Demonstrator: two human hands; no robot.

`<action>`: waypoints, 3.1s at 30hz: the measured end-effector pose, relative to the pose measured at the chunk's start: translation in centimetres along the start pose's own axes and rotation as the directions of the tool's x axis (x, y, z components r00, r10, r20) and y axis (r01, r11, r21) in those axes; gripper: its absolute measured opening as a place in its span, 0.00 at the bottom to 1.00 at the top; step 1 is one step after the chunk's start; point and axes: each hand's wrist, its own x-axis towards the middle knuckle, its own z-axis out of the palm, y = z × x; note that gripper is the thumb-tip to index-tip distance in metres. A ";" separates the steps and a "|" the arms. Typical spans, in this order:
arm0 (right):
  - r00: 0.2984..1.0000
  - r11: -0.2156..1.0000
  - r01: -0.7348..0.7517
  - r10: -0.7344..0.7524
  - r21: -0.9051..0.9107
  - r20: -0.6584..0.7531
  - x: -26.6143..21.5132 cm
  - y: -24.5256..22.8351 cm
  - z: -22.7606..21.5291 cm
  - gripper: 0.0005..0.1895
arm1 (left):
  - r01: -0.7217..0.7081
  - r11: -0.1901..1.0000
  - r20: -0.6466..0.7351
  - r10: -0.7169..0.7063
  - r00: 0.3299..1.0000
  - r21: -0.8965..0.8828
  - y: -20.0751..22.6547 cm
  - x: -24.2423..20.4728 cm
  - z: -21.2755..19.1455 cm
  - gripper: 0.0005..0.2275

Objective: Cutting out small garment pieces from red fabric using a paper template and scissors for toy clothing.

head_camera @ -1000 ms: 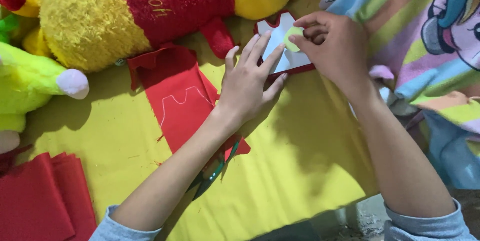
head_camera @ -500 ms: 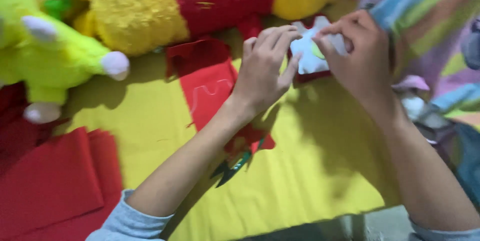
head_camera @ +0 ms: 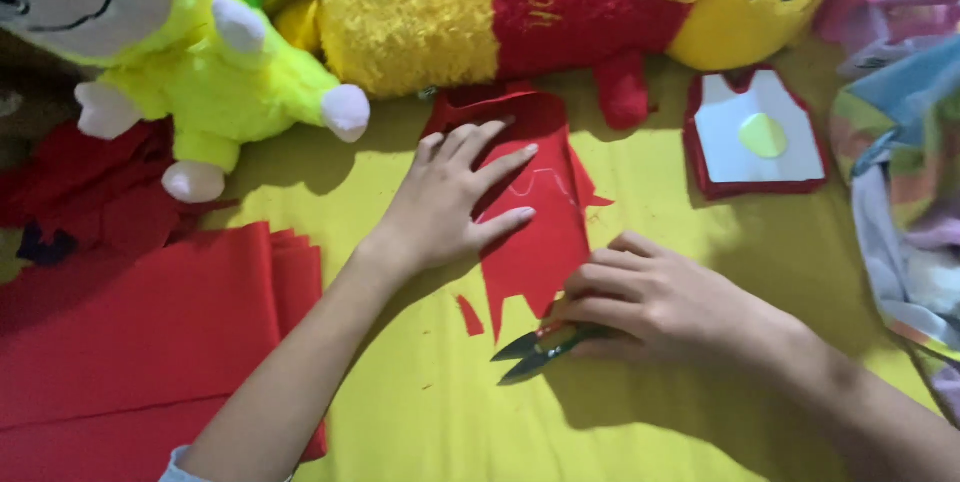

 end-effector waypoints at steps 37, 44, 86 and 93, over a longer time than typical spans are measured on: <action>0.182 -0.088 -0.210 0.975 0.974 0.128 2.6 3.7 2.2 0.09 | 0.735 0.322 0.542 -0.513 0.666 -0.597 4.9 -1.3 -7.6 0.26; 0.297 -0.129 -0.058 0.945 0.990 0.141 2.6 3.2 2.9 0.06 | 0.143 0.299 0.044 -0.315 0.948 -0.944 5.3 -2.0 -3.5 0.44; 0.471 0.523 -0.699 0.850 0.488 -0.236 3.3 0.0 1.2 0.04 | 0.078 0.342 -0.175 -0.648 0.741 -0.936 5.4 -1.8 -0.3 0.09; 0.484 0.502 -0.720 0.858 0.480 -0.171 2.8 0.2 1.3 0.10 | 0.098 0.360 -0.185 -0.673 0.716 -0.928 5.9 -1.8 -0.4 0.10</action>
